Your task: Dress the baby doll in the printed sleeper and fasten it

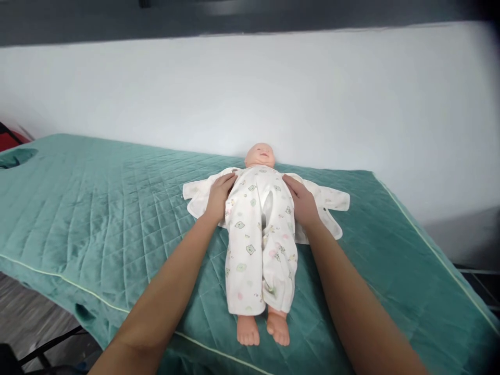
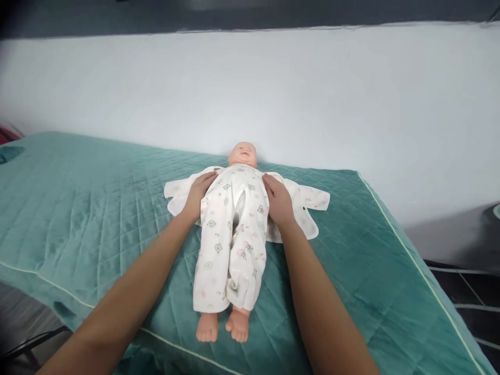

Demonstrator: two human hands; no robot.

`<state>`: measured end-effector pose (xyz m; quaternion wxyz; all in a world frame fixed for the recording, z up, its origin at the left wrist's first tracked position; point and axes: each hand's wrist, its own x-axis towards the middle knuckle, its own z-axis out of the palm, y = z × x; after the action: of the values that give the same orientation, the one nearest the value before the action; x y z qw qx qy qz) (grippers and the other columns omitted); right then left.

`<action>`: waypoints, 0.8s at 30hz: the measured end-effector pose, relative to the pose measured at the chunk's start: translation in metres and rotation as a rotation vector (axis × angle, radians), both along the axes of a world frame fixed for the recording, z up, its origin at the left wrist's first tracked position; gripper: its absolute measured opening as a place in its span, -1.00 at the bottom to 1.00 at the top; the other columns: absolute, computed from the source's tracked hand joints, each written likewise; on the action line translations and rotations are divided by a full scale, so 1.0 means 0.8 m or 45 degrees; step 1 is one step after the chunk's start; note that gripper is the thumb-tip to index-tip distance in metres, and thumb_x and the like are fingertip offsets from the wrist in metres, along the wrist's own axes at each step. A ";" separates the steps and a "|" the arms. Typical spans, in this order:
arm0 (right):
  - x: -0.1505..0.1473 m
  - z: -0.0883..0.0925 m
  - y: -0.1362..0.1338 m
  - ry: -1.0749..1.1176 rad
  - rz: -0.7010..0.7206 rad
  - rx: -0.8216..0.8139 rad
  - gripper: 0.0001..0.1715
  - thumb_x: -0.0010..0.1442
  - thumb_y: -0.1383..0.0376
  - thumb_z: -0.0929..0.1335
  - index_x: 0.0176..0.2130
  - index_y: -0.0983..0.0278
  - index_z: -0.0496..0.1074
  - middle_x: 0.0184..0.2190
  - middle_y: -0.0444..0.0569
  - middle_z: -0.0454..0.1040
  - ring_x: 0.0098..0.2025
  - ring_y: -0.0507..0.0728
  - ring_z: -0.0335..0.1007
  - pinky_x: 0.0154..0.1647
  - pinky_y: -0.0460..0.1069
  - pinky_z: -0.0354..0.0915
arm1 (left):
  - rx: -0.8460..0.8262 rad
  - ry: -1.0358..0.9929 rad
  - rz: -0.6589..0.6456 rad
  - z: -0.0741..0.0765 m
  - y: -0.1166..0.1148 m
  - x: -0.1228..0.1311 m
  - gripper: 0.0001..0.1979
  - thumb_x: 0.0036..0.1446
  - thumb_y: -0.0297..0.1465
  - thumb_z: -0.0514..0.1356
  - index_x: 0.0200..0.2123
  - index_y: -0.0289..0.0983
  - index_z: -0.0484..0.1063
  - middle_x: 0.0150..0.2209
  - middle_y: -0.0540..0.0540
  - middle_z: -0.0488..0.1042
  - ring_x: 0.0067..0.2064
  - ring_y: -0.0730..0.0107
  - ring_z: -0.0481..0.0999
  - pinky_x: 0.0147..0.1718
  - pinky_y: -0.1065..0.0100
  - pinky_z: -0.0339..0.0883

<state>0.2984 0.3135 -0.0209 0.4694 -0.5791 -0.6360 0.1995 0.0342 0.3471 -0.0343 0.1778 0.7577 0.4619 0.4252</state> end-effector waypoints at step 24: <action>-0.013 0.018 -0.041 0.148 -0.082 -0.249 -0.55 0.02 0.29 0.38 -0.05 0.24 0.58 -0.03 0.07 0.62 0.01 0.39 0.50 0.06 0.23 0.39 | -0.400 -0.282 0.125 0.007 -0.055 0.013 -0.73 0.23 -0.35 0.05 0.01 -0.17 0.27 -0.02 -0.17 0.47 0.01 0.10 0.40 -0.01 0.14 0.29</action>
<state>0.2881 0.2804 -0.0065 0.4529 -0.6298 -0.5663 0.2785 0.0443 0.3033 -0.0283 0.3225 0.6458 0.5367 0.4370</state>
